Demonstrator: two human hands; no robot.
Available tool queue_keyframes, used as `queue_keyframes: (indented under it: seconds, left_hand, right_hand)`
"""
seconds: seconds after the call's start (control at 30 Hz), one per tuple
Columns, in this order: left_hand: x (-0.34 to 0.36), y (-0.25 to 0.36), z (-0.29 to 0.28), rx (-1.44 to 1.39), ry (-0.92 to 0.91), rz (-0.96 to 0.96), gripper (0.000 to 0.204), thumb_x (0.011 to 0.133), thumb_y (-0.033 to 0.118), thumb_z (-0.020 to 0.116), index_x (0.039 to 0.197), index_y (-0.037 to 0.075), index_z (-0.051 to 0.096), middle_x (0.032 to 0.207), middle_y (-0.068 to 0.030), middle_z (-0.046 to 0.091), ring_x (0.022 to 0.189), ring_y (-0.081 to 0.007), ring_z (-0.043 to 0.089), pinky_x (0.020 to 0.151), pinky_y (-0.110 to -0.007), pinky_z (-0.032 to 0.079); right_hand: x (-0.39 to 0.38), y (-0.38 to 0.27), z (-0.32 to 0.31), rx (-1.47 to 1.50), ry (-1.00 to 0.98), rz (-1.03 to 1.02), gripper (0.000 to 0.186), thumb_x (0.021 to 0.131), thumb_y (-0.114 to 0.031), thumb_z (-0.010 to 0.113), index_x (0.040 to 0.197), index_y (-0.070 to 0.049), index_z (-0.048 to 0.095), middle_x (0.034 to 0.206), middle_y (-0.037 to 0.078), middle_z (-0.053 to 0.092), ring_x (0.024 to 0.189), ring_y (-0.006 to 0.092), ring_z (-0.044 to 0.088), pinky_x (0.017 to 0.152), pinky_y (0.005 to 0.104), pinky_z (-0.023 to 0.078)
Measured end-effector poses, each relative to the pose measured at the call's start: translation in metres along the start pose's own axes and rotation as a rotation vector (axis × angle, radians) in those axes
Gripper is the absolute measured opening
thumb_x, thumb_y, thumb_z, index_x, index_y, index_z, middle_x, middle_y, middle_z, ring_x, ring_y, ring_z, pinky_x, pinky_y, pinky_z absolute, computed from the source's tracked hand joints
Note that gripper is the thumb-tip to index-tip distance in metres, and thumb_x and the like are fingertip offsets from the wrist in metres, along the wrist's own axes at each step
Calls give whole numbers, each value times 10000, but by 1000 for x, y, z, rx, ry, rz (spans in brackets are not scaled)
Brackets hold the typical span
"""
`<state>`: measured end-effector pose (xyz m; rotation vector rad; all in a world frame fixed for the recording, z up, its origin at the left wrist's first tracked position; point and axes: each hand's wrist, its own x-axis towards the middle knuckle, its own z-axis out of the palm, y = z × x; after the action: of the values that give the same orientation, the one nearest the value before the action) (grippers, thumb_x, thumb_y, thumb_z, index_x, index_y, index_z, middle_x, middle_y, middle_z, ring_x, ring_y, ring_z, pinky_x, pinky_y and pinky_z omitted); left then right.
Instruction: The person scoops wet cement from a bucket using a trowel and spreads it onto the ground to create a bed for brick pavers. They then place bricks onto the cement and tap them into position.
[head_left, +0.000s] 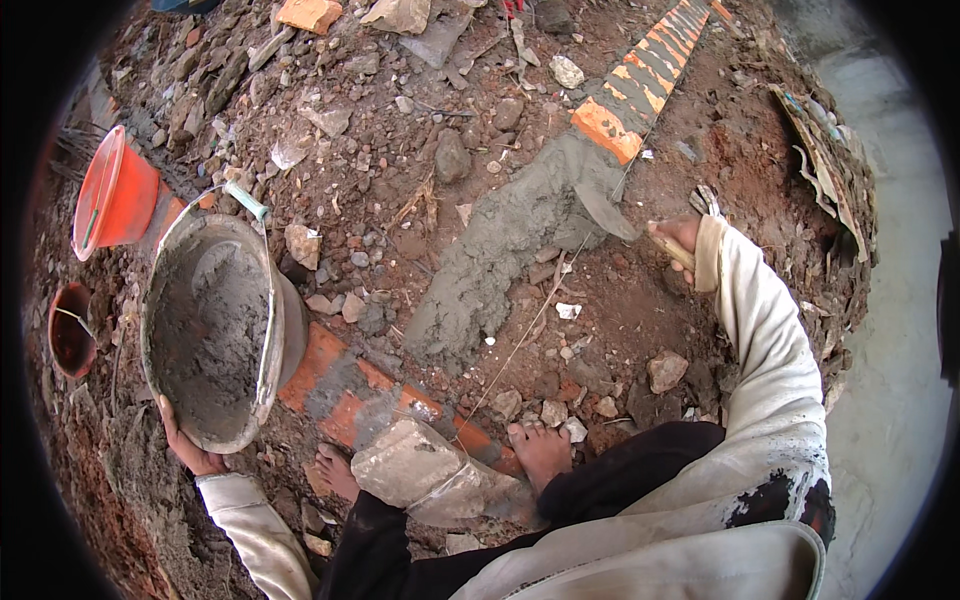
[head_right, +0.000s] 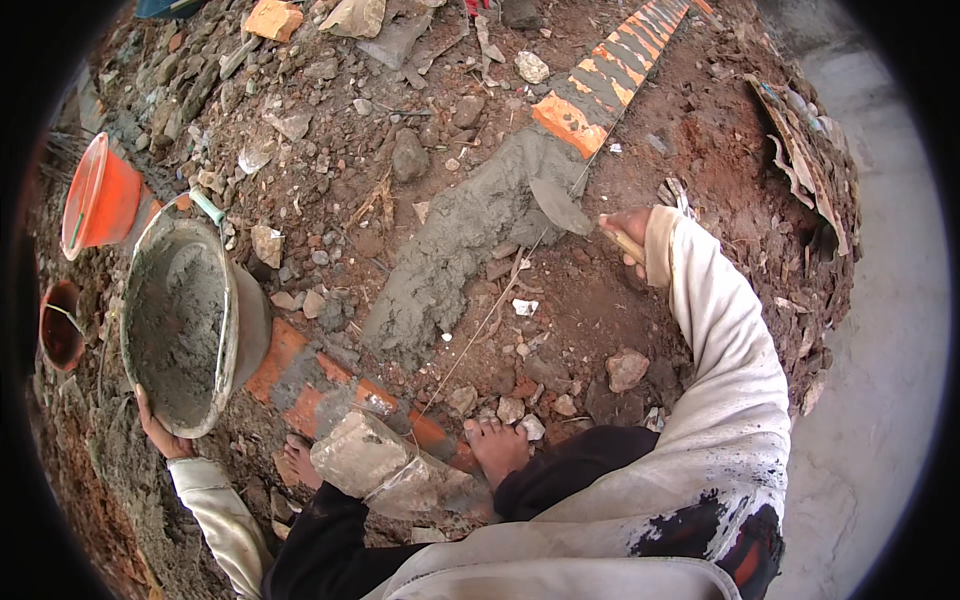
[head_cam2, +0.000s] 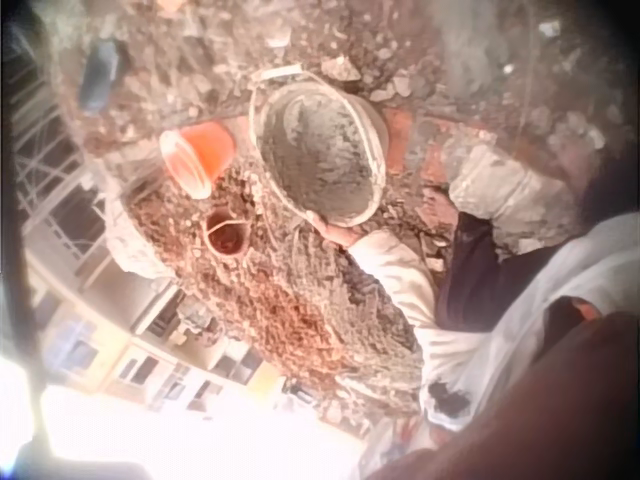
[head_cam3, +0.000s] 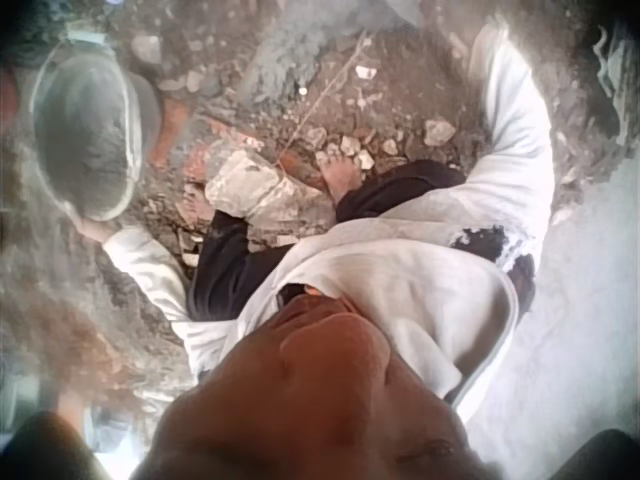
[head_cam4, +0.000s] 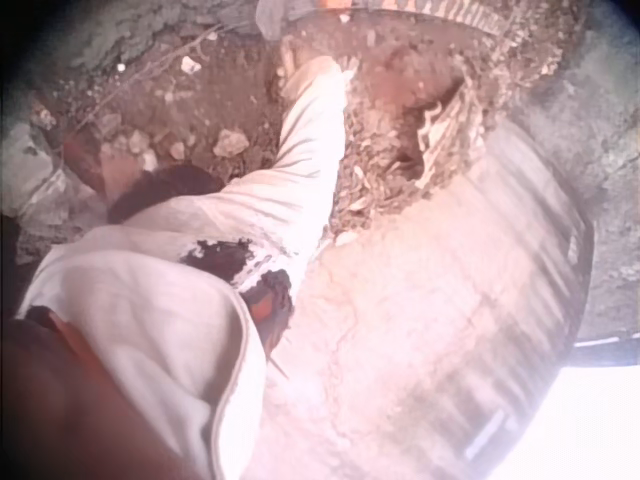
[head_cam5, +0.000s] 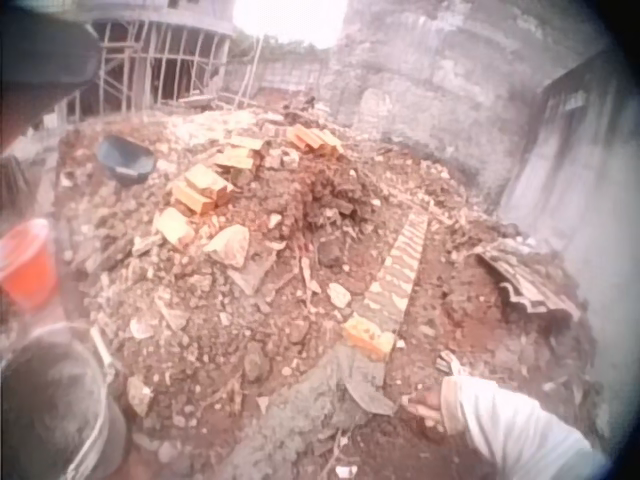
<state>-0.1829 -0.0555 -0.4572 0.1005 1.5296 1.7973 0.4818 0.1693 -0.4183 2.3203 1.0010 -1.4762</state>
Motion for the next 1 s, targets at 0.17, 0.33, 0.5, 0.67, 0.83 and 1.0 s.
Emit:
queue_keyframes:
  seconds: [0.17,0.33,0.5,0.67,0.83,1.0]
  left_hand:
    - [4,-15,-2,-40,-39,-43,522,873,318,543,1293,30,428,1291,-114,471,1125,-273,496,956,-389,404]
    - [1,1,-6,12,20,-1,515,874,310,540,1302,50,420,1293,-104,468,1134,-274,480,965,-398,387]
    - [5,-8,-4,-47,-50,-42,486,882,301,526,1293,58,436,1289,-99,473,1134,-271,482,960,-400,391]
    - [9,-5,-16,-16,-10,12,485,882,308,526,1288,57,441,1293,-104,470,1134,-268,484,959,-401,394]
    - [6,-1,-4,-7,-29,-11,491,877,307,544,1282,49,444,1275,-108,486,1106,-270,506,943,-396,410]
    - [13,-13,-12,-45,-82,-28,495,875,313,552,1277,44,445,1257,-109,499,1095,-278,513,936,-397,417]
  right_hand:
    - [36,-4,5,424,241,-7,334,877,-416,505,929,-86,518,561,53,473,376,186,451,310,348,379]
    - [21,8,44,268,-118,72,327,880,-405,512,881,-78,500,613,31,490,400,135,466,292,291,387]
    - [53,-13,37,444,162,-41,403,864,-454,486,962,-71,562,787,73,571,559,231,539,461,421,440]
    - [26,-13,89,132,-6,-8,436,869,-465,458,1035,-72,549,882,101,573,690,258,544,591,420,428]
    - [24,-40,42,141,43,-149,478,874,-476,431,1107,-73,536,977,129,574,821,285,549,720,419,416]
    - [28,-48,62,-455,113,-80,525,879,-486,404,1180,-73,523,1073,157,576,952,312,554,850,417,404]
